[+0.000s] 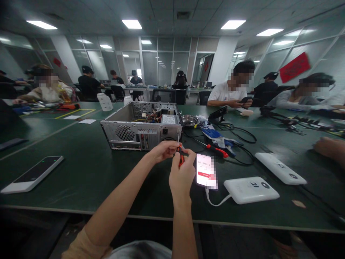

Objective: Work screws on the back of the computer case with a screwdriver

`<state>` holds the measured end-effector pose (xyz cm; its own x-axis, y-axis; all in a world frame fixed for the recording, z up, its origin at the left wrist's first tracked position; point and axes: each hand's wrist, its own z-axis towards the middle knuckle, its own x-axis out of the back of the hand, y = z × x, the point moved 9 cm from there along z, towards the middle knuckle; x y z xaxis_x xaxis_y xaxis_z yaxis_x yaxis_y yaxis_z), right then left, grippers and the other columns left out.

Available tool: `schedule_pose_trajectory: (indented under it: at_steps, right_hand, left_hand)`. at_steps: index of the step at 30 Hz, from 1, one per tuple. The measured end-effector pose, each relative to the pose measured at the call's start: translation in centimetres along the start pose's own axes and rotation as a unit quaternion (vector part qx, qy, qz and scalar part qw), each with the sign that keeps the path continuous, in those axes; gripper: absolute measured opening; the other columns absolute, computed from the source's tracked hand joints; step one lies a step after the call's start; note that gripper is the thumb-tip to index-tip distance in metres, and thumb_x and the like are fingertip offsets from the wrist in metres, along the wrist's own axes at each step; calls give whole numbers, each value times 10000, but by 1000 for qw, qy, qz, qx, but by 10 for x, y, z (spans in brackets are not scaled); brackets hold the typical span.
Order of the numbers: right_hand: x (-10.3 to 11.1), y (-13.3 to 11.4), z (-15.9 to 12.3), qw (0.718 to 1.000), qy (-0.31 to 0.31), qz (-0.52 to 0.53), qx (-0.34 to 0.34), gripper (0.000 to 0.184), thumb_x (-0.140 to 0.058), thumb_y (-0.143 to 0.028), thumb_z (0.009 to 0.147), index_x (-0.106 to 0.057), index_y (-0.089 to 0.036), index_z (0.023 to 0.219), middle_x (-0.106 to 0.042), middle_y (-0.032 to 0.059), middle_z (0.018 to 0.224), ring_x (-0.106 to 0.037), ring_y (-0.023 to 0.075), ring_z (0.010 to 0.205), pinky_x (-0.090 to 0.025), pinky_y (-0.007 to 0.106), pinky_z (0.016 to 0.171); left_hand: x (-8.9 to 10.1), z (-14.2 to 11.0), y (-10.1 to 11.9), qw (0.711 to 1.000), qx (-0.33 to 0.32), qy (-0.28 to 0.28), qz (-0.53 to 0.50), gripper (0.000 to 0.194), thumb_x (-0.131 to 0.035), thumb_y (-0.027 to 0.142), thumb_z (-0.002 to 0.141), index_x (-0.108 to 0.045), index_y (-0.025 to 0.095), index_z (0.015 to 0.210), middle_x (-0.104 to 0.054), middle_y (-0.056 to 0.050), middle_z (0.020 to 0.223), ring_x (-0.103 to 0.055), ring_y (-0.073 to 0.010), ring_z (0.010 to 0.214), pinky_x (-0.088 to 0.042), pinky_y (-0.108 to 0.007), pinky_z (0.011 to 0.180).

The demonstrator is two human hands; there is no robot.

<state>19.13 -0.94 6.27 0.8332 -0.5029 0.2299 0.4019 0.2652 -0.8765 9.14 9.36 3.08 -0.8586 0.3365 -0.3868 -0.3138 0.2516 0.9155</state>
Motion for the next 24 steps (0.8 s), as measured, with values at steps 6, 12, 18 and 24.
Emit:
schedule_pose_trajectory:
  at_steps: [6,12,18,24]
  right_hand:
    - [13,-6,0,995,72,-45,53,202,-595,-382,867,-537,-223,977,-645,46,884,-606,219,786,-452,334,700]
    - [9,-18,0,984,63,-84,141,96,-526,-269,874,-557,-214,946,-595,64,943,-572,233,884,-458,369,774]
    - [10,-19,-2,992,64,-34,102,314,-558,-472,931,-561,-218,1116,-641,47,935,-608,220,835,-464,344,746]
    - [10,-5,-3,998,63,10,28,338,-541,-536,947,-572,-208,1021,-616,-18,718,-580,169,628,-425,291,626]
  left_hand:
    - [-3,-3,-3,999,30,-17,8,297,-790,288,669,-750,177,941,-678,3,788,-439,-43,530,-275,-158,462]
    - [-8,-5,-1,1000,21,-18,12,267,-783,296,691,-751,153,914,-571,39,632,-403,-44,492,-258,-153,441]
    - [-6,-4,5,999,-20,-7,-24,272,-802,273,672,-748,130,897,-519,55,593,-418,-46,503,-288,-158,451]
    - [-5,-2,-1,999,4,-14,-39,266,-750,253,688,-741,148,933,-657,7,749,-412,-39,509,-248,-164,442]
